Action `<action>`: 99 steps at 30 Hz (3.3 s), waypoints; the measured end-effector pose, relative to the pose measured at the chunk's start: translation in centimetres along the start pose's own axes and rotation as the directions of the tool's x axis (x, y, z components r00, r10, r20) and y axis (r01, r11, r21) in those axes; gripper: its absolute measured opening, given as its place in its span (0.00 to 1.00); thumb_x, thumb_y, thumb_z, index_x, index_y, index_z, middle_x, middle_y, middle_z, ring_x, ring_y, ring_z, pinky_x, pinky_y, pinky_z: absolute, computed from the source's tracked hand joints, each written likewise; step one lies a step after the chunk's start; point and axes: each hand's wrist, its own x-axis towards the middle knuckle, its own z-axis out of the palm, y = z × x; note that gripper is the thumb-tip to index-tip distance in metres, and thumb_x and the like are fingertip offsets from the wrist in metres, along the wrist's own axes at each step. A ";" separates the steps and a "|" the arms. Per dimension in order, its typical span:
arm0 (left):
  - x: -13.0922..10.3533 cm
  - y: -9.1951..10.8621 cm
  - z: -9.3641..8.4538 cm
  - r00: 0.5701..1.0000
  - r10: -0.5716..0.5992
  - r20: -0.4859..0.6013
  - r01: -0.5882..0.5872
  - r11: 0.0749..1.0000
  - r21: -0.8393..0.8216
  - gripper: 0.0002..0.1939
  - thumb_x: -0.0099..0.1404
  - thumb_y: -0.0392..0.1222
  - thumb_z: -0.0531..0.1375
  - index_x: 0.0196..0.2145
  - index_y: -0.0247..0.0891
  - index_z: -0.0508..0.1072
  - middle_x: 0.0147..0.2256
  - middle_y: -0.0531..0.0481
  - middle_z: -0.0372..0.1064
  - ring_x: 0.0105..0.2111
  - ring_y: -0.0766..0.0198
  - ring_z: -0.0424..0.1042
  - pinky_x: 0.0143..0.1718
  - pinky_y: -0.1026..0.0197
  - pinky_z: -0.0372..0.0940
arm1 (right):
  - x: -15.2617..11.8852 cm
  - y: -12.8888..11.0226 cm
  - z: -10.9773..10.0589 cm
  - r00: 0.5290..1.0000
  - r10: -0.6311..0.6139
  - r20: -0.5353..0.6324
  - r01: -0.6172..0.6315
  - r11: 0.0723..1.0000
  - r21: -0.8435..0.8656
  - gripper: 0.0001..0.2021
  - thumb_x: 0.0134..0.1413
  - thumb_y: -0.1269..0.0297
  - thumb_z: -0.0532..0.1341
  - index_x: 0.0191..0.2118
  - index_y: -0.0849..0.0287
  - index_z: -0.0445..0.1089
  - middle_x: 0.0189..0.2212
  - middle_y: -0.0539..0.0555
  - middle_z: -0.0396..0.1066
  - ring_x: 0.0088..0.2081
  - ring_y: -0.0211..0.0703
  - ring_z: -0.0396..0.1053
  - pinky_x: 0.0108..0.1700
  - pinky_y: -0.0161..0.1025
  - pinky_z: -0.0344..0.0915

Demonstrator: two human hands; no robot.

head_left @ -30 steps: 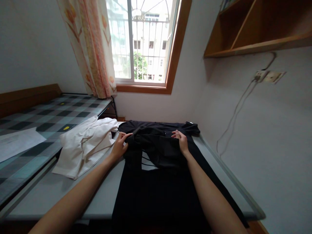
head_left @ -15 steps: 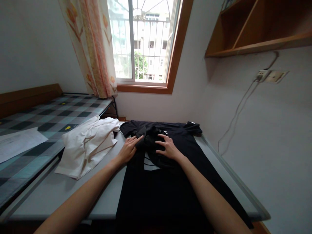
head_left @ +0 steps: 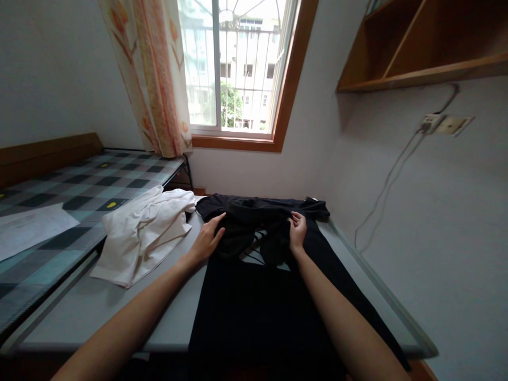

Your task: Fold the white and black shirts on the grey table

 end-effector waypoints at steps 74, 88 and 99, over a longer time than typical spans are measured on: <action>1.5 0.7 -3.0 0.890 -0.381 -0.250 0.211 0.830 -0.517 0.23 0.52 0.39 0.57 0.48 0.39 0.71 0.38 0.50 0.71 0.35 0.63 0.69 0.37 0.63 0.65 | 0.4 -1.4 -2.2 0.927 -0.297 0.228 0.359 0.879 -0.315 0.22 0.58 0.45 0.53 0.31 0.58 0.73 0.31 0.56 0.74 0.36 0.48 0.69 0.43 0.44 0.61; 1.0 -0.9 -2.4 0.876 -0.482 0.031 0.471 0.867 0.163 0.25 0.60 0.56 0.58 0.50 0.39 0.74 0.29 0.45 0.75 0.33 0.53 0.75 0.37 0.56 0.66 | -0.6 -1.6 -1.1 0.761 0.017 0.648 0.296 0.881 -0.370 0.19 0.50 0.45 0.60 0.41 0.52 0.76 0.22 0.51 0.71 0.24 0.43 0.67 0.28 0.37 0.60; 1.7 1.0 -4.4 0.803 -0.271 -0.531 0.168 0.958 -0.234 0.15 0.59 0.42 0.56 0.43 0.38 0.73 0.41 0.47 0.73 0.41 0.59 0.71 0.45 0.59 0.66 | 3.2 0.0 -3.1 0.928 0.018 -0.371 -0.025 1.000 -0.013 0.18 0.56 0.47 0.47 0.30 0.56 0.62 0.27 0.51 0.65 0.32 0.43 0.65 0.36 0.40 0.63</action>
